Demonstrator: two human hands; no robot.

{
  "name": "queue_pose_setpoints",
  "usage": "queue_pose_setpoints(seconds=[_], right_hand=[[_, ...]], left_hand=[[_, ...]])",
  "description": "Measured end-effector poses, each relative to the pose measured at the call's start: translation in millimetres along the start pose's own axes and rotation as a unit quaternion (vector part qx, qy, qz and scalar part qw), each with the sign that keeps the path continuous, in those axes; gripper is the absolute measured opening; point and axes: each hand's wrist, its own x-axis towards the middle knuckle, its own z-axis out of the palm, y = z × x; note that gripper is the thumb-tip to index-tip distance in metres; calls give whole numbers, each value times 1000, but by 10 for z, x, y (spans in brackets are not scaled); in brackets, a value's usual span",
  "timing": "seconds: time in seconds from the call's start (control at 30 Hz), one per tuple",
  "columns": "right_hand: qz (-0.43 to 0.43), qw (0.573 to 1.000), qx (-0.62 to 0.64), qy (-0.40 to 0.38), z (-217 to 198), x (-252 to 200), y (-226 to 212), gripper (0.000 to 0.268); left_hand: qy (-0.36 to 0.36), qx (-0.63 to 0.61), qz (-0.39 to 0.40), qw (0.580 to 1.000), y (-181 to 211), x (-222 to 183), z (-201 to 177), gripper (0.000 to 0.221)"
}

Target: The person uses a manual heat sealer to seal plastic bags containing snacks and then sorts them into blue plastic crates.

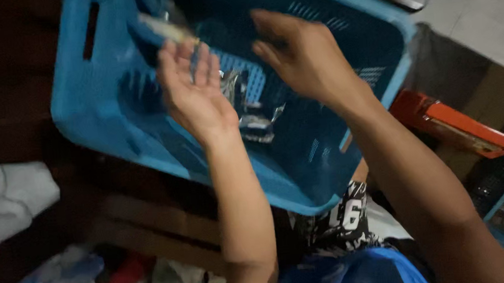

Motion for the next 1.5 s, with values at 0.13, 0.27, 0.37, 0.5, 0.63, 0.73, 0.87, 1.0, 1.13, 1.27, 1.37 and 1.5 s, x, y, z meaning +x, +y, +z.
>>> queue_pose_setpoints(seconds=[0.13,0.27,0.37,0.5,0.63,0.73,0.87,1.0,1.13,1.27,1.37,1.5], right_hand=[[-43,999,-28,-15,535,388,89,50],[-55,997,-43,17,1020,771,265,58],[63,997,-44,-11,1370,955,416,67],[87,993,-52,-56,1508,1060,384,26],[145,983,91,-70,1079,763,22,21],[85,972,215,-43,514,442,-218,17],[47,948,315,-18,-133,-55,-326,19],[5,924,383,-2,-762,-637,-366,17],[15,849,526,44,-1330,-1285,-374,14],[18,879,466,101,-1655,-1835,-206,14],[14,880,451,149,-1900,-2227,48,15],[37,874,422,238,-2150,-2556,452,19]], left_hand=[[16,-52,-37,998,205,100,-128,67],[85,9,15,996,280,119,-182,67],[128,47,55,989,247,86,-202,63],[148,88,77,982,293,85,-145,63],[96,189,99,972,208,104,-49,63],[-54,238,138,960,150,-37,31,67],[-224,280,206,910,146,-375,187,82],[-322,411,438,732,204,-778,395,119],[-306,474,438,700,-75,-1182,603,110],[-304,363,396,787,-597,-1590,829,93],[-356,269,291,846,-911,-2044,1095,84],[-396,360,422,732,-1072,-2429,1368,69]])
